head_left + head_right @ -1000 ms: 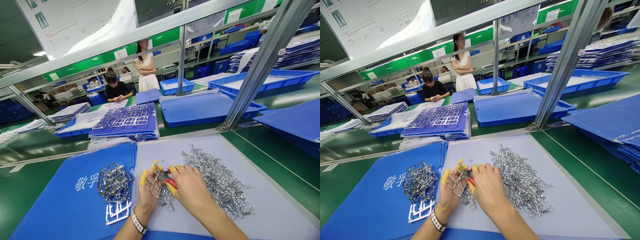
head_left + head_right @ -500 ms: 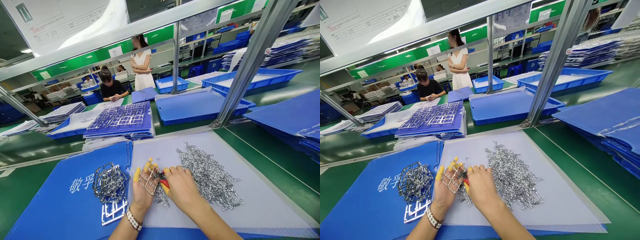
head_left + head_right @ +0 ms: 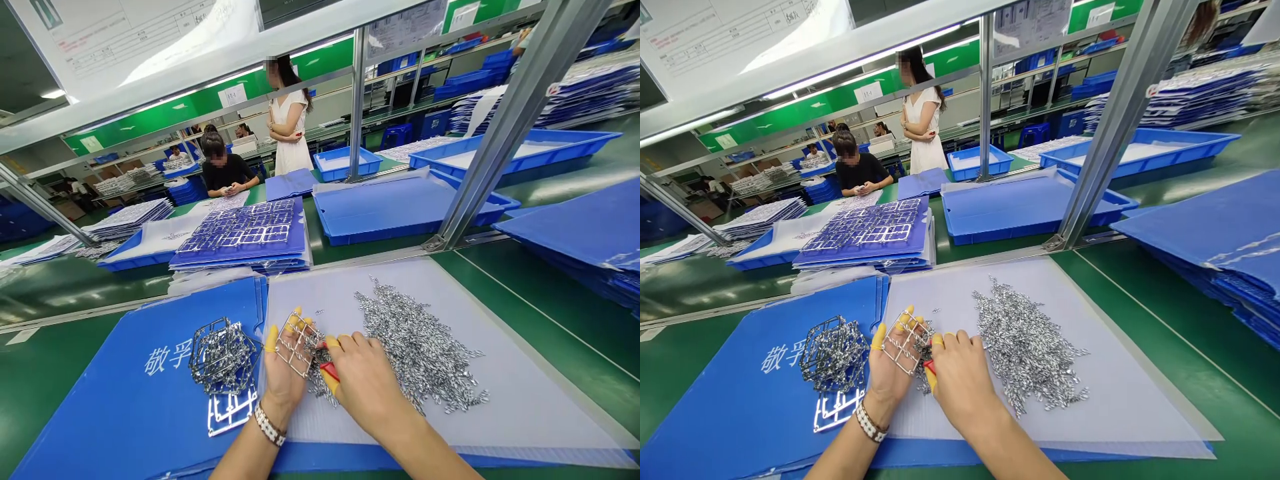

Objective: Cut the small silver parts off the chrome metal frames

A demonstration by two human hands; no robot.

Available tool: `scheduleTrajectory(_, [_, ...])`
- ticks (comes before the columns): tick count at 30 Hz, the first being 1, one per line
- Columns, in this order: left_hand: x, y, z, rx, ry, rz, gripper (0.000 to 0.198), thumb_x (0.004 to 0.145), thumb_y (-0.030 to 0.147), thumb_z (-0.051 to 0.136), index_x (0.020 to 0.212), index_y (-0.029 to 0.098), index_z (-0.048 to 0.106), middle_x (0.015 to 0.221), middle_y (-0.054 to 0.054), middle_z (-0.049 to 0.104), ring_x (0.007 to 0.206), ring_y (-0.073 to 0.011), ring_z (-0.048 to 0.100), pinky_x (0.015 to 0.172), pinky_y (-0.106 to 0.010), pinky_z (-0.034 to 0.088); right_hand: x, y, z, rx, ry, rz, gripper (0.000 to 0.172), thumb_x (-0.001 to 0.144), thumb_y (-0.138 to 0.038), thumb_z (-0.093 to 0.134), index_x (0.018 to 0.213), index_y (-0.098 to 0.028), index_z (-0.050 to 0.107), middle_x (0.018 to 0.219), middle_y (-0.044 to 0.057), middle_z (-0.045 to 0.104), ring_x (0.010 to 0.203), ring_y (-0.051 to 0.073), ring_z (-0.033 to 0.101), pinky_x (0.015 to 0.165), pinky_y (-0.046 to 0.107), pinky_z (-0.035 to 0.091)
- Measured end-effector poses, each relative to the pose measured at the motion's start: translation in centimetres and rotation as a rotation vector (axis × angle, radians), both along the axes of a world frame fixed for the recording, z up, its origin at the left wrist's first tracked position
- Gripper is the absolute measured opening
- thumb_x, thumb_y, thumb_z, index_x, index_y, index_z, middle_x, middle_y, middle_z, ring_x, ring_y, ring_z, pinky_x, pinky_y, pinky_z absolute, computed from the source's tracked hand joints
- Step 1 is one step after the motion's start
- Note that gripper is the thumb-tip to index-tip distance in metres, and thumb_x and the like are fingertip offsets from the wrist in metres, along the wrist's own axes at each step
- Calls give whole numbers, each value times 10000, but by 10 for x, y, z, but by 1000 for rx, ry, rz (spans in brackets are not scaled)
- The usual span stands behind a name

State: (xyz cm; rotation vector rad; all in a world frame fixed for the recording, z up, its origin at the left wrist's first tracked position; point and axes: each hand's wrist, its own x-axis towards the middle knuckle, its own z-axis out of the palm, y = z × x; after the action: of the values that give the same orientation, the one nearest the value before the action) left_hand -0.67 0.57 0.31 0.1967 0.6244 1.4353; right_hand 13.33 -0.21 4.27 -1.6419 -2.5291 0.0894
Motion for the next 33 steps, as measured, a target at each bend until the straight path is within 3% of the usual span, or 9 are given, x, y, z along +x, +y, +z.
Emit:
scheduleTrajectory(7, [0, 2, -4, -12, -9, 21, 484, 870, 476, 478, 1178, 133, 627, 1048, -135, 669, 947, -235, 607, 681, -294, 464, -11, -4, -2, -75, 18, 23, 186, 844, -273, 567, 996, -187, 628, 949, 86, 656, 922, 287, 558, 746, 391, 343])
scheduleTrajectory(28, [6, -2, -1, 41, 70, 57, 475, 861, 481, 495, 1190, 165, 628, 1045, -98, 669, 883, -197, 601, 708, -277, 460, -12, -2, -3, -117, 24, 13, 249, 853, -284, 542, 1070, -187, 616, 958, 97, 663, 927, 297, 582, 752, 401, 371])
scheduleTrajectory(33, [6, -2, -1, -3, 114, 67, 502, 847, 502, 508, 1210, 174, 620, 1054, -96, 668, 882, -197, 608, 761, -295, 471, -15, -3, -3, -98, -12, 31, 212, 842, -180, 538, 1035, -173, 627, 903, 99, 669, 866, 279, 613, 704, 369, 394])
